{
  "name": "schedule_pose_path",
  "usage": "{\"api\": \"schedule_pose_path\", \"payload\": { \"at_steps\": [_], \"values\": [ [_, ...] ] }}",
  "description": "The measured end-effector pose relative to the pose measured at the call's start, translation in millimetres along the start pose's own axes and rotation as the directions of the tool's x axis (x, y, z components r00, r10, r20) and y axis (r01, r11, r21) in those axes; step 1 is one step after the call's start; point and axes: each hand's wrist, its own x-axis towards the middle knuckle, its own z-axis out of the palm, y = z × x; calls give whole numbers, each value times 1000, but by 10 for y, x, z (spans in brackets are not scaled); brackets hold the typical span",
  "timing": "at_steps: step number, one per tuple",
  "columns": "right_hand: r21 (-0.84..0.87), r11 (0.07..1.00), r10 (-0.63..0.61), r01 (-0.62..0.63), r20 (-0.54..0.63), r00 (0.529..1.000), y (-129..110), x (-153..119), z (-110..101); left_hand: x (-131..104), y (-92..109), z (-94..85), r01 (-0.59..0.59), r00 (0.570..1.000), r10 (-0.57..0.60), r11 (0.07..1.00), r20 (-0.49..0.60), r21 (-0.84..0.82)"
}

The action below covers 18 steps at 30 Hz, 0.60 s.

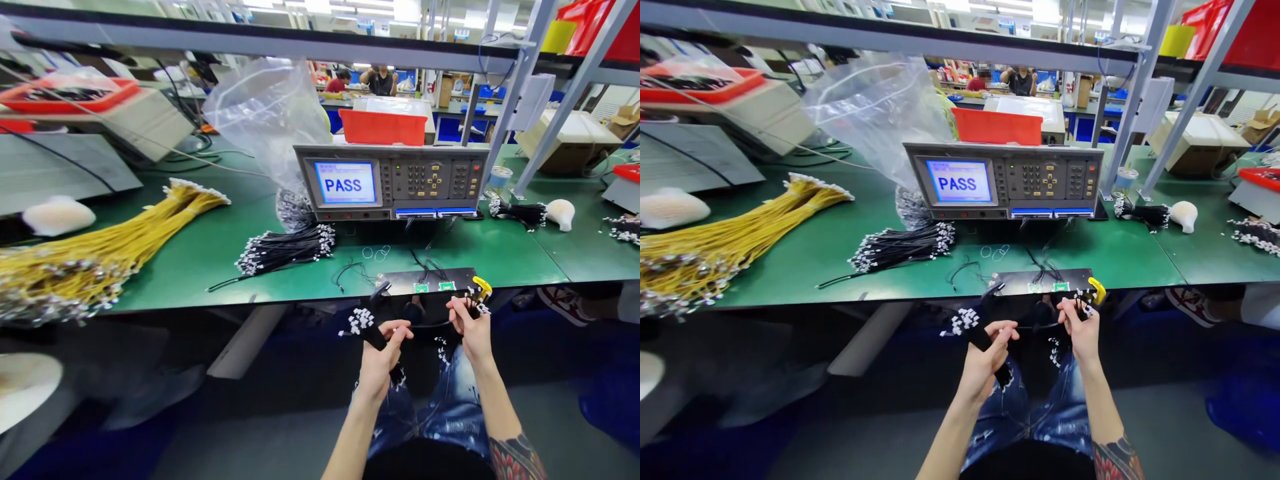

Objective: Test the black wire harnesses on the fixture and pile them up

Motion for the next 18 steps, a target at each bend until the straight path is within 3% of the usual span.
{"api": "schedule_pose_path", "payload": {
  "at_steps": [6, 18],
  "values": [
    [-154, 986, -65, 66, 16, 998, 124, 144, 43, 162, 59, 64, 46, 995, -35, 991, 91, -124],
    [-200, 978, -64, 68, 25, 998, 174, 213, -32, 275, -4, 259, 96, 975, -96, 995, 202, 10]
  ]
}}
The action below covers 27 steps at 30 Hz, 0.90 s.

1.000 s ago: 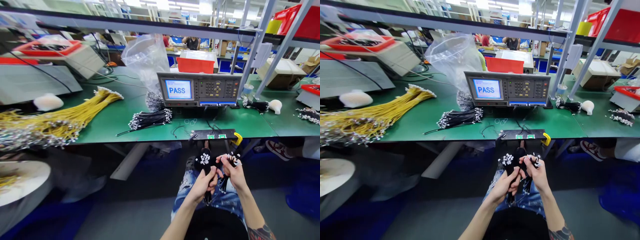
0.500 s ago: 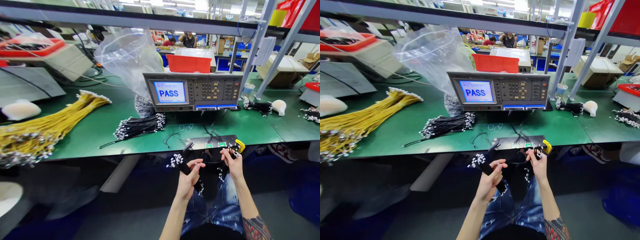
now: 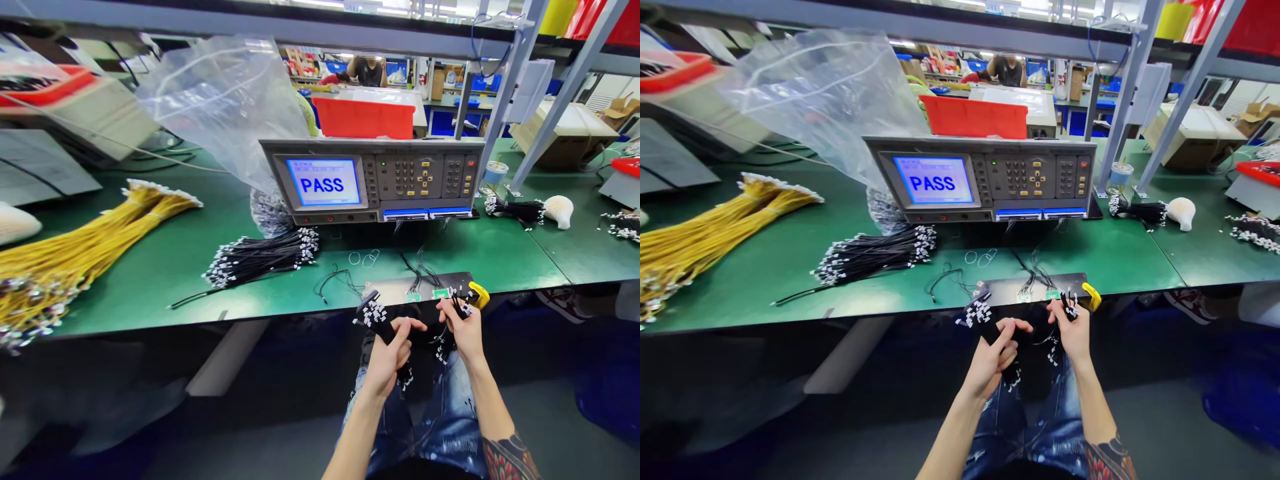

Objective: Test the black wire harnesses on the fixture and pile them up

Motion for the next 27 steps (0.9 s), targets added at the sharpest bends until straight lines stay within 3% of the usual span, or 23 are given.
{"api": "schedule_pose_path", "payload": {
  "at_steps": [10, 14, 20, 27],
  "values": [
    [10, 999, 30, -30, 53, 998, -92, 37, -5, 44, -20, 63, -27, 999, 26, 999, 27, 28],
    [38, 998, 44, -44, 12, 999, -118, 43, 26, 52, -17, 98, -34, 999, 34, 999, 9, 0],
    [155, 985, 94, -82, -77, 993, -168, -6, 162, 89, -25, 127, -35, 998, 38, 998, -53, 57],
    [205, 975, 106, -86, -87, 991, -157, -47, 199, 255, -99, 115, -151, 967, 188, 967, -171, 205]
  ]
}}
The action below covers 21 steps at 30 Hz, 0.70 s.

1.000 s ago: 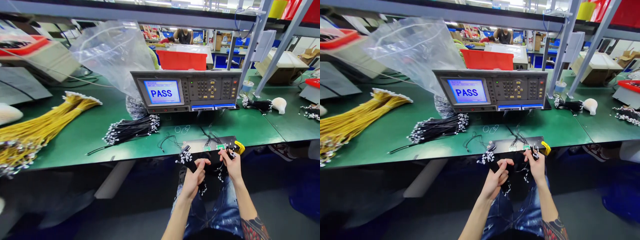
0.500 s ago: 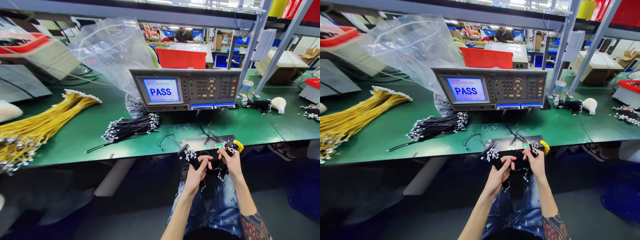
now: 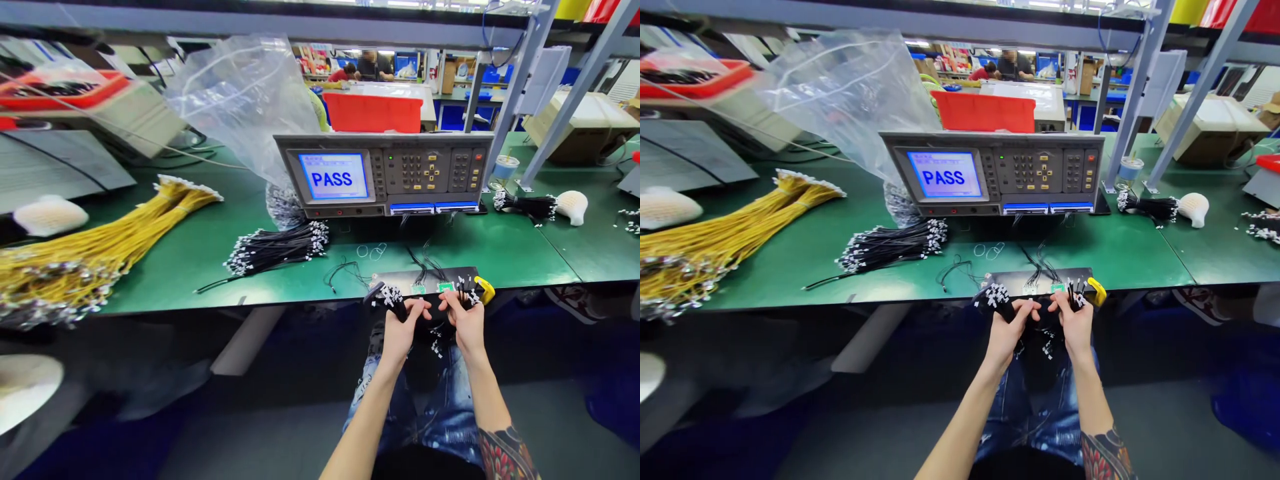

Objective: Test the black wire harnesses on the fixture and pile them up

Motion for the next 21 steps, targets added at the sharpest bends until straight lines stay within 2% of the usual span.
{"api": "schedule_pose_path", "payload": {
  "at_steps": [10, 14, 21],
  "values": [
    [-38, 999, -4, 6, 68, 998, 88, 26, -93, 79, -68, 21, -27, 996, 27, 1000, -85, 2],
    [-14, 1000, 3, -2, 30, 1000, 76, 2, -97, 82, -54, 18, -23, 997, 23, 1000, -79, 0],
    [-28, 998, 62, -59, 100, 993, 137, 67, -238, 70, -80, 83, -25, 989, 21, 999, -143, -27]
  ]
}}
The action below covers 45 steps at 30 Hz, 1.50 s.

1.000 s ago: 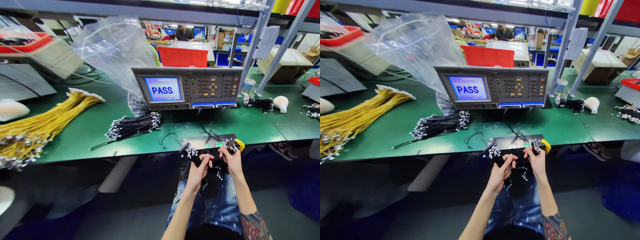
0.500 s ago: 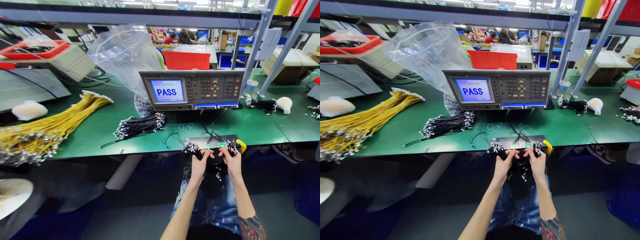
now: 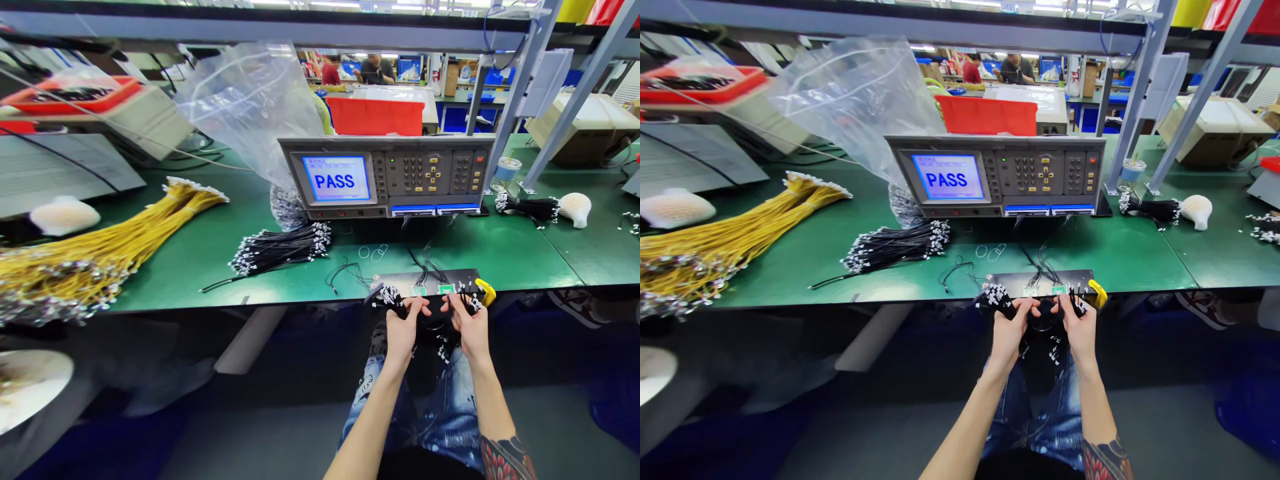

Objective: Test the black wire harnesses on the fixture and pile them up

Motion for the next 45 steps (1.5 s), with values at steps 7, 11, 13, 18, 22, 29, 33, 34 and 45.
{"api": "schedule_pose_path", "payload": {
  "at_steps": [7, 11, 13, 18, 22, 29, 33, 34, 45],
  "values": [
    [0, 1000, 1, -1, -20, 1000, -4, 5, -69, -10, 62, 105, 64, 997, -69, 991, -36, -114],
    [-23, 1000, 20, -20, -3, 1000, -44, 1, -38, -7, 144, 108, 110, 994, -113, 982, -9, -154],
    [-43, 999, 26, -25, 13, 1000, -69, -12, 14, 3, 181, 88, 127, 992, -124, 981, 28, -149],
    [-73, 996, 54, -48, 84, 995, -163, -49, 127, 2, 227, -13, 122, 983, -109, 989, 150, -81],
    [-7, 995, 103, -104, 213, 972, -266, -100, 47, -95, 246, -140, 162, 953, -150, 986, 263, -27],
    [135, 991, -22, -11, 237, 971, -383, -233, -33, -311, 321, -326, 260, 816, -240, 965, 525, 38],
    [62, 997, 15, -38, 334, 943, -368, -274, 79, -399, 318, -319, 273, 698, -259, 958, 668, 86],
    [41, 999, 19, -36, 352, 936, -362, -291, 111, -416, 309, -315, 269, 679, -258, 959, 687, 95],
    [17, 999, -47, 44, 185, 982, -303, -323, 150, -420, 235, -282, 225, 755, -226, 971, 616, 81]
  ]
}}
